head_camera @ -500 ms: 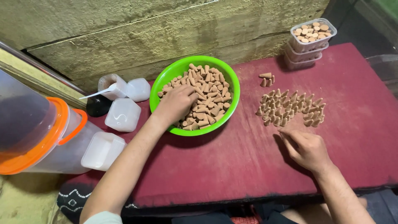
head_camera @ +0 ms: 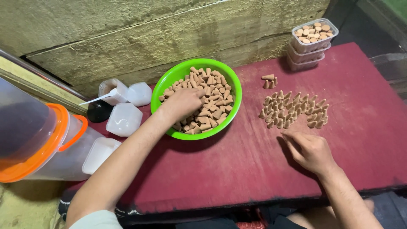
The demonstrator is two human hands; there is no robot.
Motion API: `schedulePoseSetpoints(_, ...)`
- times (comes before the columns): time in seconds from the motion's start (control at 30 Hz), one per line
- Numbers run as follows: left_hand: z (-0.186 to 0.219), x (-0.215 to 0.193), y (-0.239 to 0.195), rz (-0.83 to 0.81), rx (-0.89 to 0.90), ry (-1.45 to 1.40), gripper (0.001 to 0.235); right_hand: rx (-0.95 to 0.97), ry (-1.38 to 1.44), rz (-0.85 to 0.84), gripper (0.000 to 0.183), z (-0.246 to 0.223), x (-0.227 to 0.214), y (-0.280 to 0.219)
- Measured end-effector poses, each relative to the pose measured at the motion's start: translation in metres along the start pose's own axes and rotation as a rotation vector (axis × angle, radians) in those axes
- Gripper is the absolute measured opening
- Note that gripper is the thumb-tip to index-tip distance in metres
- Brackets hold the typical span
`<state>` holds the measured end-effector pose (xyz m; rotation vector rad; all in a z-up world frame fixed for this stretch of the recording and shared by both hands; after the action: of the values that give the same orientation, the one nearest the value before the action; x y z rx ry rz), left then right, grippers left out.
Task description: The person is picking up incense cones from a large bowl and a pile on the table and carefully packing them into a small plastic container.
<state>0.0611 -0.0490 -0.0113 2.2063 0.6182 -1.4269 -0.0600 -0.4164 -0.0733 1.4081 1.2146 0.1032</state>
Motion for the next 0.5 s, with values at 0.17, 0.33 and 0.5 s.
schedulePoseSetpoints(0.17,-0.004,-0.032,-0.015,0.221,-0.187,-0.257,0.005,0.006,0.003,-0.004,0.019,0.000,-0.001,0.001)
schedulePoseSetpoints(0.33,-0.007,-0.054,-0.021,0.460,-0.473,-0.708,0.013,-0.009,0.000,-0.009,0.019,0.000,0.000,0.000)
schedulePoseSetpoints(0.5,-0.005,-0.059,-0.018,0.443,-0.828,-0.985,0.010,-0.007,-0.002,0.001,0.020,-0.001,-0.001,0.000)
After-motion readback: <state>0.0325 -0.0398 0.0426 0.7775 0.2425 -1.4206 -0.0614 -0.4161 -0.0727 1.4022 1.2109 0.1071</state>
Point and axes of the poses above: each hand's wrist, its own y-axis towards the middle knuckle, its own x-axis out of the palm, z = x × y, the point moved 4 cm from there along y, towards the middle knuckle, and after that the axes turned 11 degrees about z, right-handed, at the moved point
